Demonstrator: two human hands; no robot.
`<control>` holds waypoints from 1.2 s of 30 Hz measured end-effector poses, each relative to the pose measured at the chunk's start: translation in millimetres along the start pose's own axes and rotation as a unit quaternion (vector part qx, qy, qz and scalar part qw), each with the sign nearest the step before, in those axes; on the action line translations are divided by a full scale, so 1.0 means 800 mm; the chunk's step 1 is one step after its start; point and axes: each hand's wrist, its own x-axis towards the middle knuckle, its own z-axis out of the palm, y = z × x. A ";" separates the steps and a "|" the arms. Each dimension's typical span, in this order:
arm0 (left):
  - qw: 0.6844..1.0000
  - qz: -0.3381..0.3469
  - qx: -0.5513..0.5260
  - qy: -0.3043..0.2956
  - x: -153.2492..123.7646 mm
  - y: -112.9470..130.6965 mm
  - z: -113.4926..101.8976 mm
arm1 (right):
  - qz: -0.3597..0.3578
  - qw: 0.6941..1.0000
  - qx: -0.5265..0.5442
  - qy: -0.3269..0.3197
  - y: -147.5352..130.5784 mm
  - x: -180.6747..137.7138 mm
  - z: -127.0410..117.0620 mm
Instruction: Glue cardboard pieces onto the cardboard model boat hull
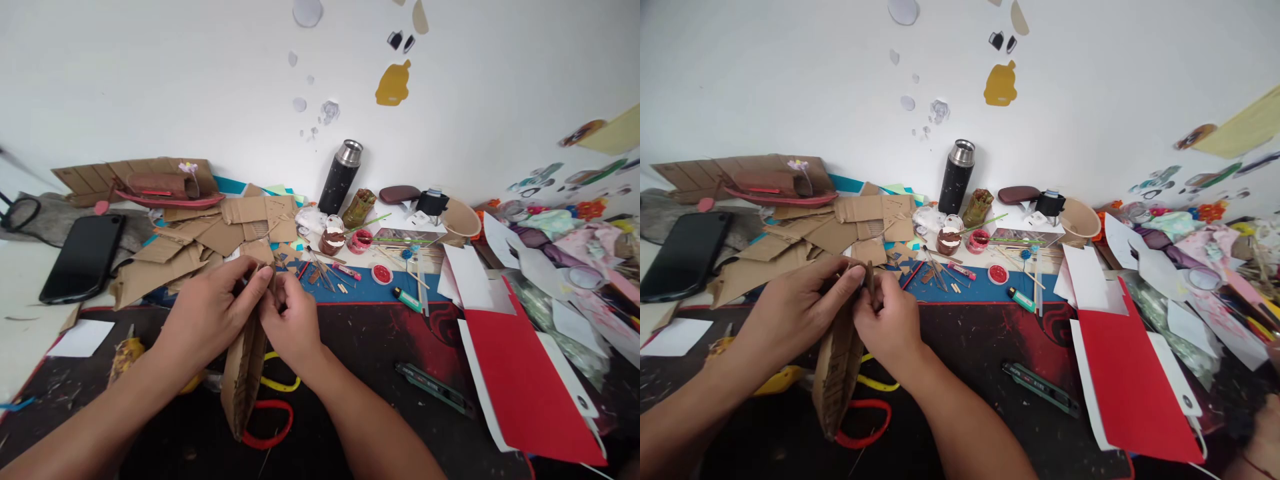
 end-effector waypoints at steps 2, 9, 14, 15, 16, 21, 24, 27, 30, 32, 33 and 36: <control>1.000 0.000 0.003 0.008 0.000 -0.001 -0.001 | -0.002 1.000 0.012 -0.004 -0.001 0.002 -0.001; 0.998 0.034 0.018 0.044 0.002 0.001 -0.008 | 0.012 0.999 0.002 -0.044 -0.012 0.000 -0.003; 0.999 0.024 -0.033 0.019 0.002 -0.009 -0.013 | 0.003 0.999 -0.018 -0.030 -0.012 -0.001 -0.003; 0.999 0.010 -0.046 0.016 0.003 -0.013 -0.015 | 0.003 1.000 -0.014 -0.027 -0.010 0.000 -0.004; 0.998 -0.003 -0.059 0.016 0.005 -0.017 -0.017 | 0.004 1.000 -0.008 -0.023 -0.008 0.001 -0.004; 0.993 -0.046 -0.097 -0.052 0.015 -0.029 -0.025 | 0.000 0.999 0.042 -0.006 -0.003 0.004 -0.007; 0.971 -0.050 -0.182 -0.144 0.018 -0.027 -0.027 | -0.013 0.999 0.041 0.006 -0.006 0.005 -0.009; 0.943 -0.043 -0.255 -0.207 0.016 -0.027 -0.026 | -0.023 0.999 0.039 0.019 -0.009 0.006 -0.011; 0.921 -0.041 -0.305 -0.238 0.013 -0.028 -0.022 | -0.002 0.997 0.077 0.019 -0.007 0.009 -0.012; 0.905 -0.048 -0.333 -0.262 0.012 -0.027 -0.017 | 0.012 0.993 0.116 0.017 -0.004 0.011 -0.012; 0.899 -0.051 -0.342 -0.269 0.011 -0.026 -0.015 | 0.016 0.991 0.134 0.013 -0.003 0.012 -0.012; 0.900 -0.053 -0.354 -0.248 0.013 -0.017 -0.015 | 0.031 0.985 0.167 -0.010 0.000 0.012 -0.011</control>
